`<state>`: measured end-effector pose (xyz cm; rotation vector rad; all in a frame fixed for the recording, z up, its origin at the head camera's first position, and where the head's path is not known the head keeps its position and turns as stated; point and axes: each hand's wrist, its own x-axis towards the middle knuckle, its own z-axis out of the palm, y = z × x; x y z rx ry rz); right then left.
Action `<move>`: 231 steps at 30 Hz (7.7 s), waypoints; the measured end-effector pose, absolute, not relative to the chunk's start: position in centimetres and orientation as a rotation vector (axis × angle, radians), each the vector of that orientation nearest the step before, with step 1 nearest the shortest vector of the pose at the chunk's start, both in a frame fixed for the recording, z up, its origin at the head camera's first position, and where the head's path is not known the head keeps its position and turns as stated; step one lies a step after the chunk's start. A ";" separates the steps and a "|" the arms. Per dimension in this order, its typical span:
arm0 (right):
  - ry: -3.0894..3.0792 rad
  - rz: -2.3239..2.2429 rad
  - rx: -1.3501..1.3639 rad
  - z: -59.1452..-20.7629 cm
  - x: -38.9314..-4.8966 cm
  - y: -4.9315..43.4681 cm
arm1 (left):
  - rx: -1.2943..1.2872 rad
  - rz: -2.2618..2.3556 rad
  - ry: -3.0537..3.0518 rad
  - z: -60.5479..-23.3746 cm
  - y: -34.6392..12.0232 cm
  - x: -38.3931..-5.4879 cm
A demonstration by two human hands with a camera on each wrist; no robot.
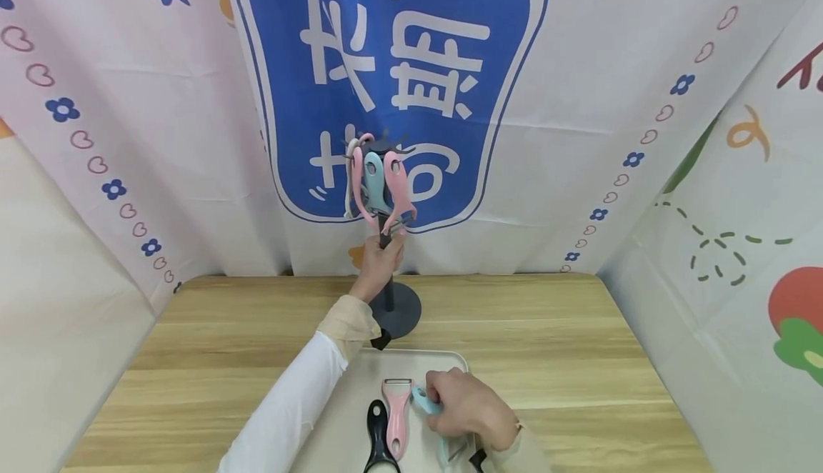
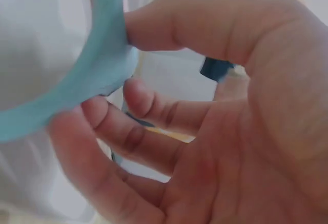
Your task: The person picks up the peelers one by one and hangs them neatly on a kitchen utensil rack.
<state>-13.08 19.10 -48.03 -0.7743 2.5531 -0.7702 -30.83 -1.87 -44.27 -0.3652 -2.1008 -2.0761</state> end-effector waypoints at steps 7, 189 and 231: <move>2.517 -0.924 -0.793 -47.2 -14.1 20.3 | -0.352 -2.053 -2.109 -44.4 -1.8 -30.9; 2.609 -2.048 -1.139 -44.2 -19.6 14.5 | -0.397 -1.960 -2.112 -44.5 -1.7 -31.0; 2.589 -0.693 -1.300 -50.0 -12.3 15.0 | -0.463 -1.994 -2.111 -44.3 -2.0 -30.7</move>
